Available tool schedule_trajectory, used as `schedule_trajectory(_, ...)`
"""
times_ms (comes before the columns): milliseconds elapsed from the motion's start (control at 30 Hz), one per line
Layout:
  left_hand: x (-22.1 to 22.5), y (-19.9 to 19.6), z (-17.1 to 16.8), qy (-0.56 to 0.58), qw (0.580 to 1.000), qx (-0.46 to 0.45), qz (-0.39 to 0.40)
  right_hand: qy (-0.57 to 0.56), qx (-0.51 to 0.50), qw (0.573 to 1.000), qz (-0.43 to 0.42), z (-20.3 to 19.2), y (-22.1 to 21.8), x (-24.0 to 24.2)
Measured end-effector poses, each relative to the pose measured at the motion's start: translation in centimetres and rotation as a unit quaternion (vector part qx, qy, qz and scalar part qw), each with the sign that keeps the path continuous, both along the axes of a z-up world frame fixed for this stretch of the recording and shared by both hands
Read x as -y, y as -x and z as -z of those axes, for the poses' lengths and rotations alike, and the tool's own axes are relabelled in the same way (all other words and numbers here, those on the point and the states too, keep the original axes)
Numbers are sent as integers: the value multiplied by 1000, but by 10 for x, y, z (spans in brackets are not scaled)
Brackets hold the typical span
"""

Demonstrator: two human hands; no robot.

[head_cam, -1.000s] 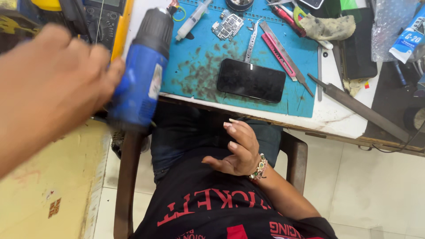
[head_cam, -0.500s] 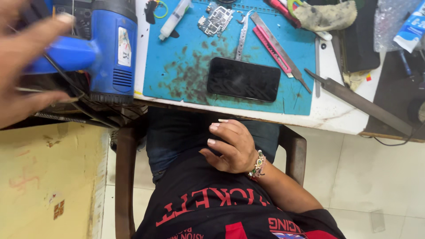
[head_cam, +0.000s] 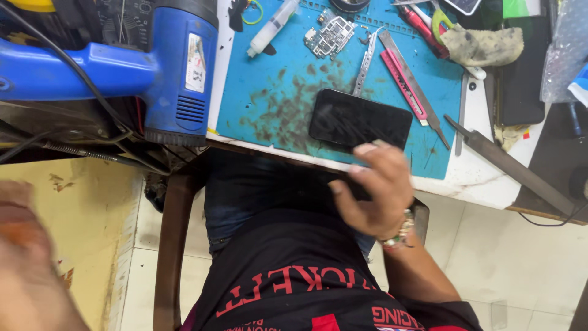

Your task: The person uses a heat gun to loosen the adhesive on a mobile phone, pries the screen open using a plastic tool, and uses a screwdriver to remove internal components including the battery.

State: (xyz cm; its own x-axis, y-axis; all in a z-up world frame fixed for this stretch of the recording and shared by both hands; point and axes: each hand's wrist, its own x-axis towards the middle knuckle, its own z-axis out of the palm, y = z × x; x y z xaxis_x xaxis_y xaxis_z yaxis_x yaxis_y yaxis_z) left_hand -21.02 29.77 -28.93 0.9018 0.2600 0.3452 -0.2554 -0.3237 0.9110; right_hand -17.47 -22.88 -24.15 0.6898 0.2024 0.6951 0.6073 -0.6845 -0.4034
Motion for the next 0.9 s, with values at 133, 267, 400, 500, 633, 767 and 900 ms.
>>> schedule_trajectory(133,34,35,94,193,969,-78,-134,41,-56,994,84,-25,-9,18)
schedule_trajectory(267,139,58,89,-3,993,-117,5,122,-143,980,68,-47,-29,28)
schedule_trajectory(400,218,4,14,-81,978,-22,192,194,-198,960,48,-55,-44,33)
schedule_trajectory(500,255,-59,-36,-131,948,124,262,206,-204,956,37,-60,-51,33)
schedule_trajectory(633,287,-119,-73,-234,909,103,328,195,-208,958,38,-61,-54,32)
schedule_trajectory(767,306,-154,-79,-279,872,85,392,178,-195,964,40,-60,-52,33)
schedule_trajectory(900,309,-164,-75,-270,864,77,418,120,-167,977,60,-61,-47,41)
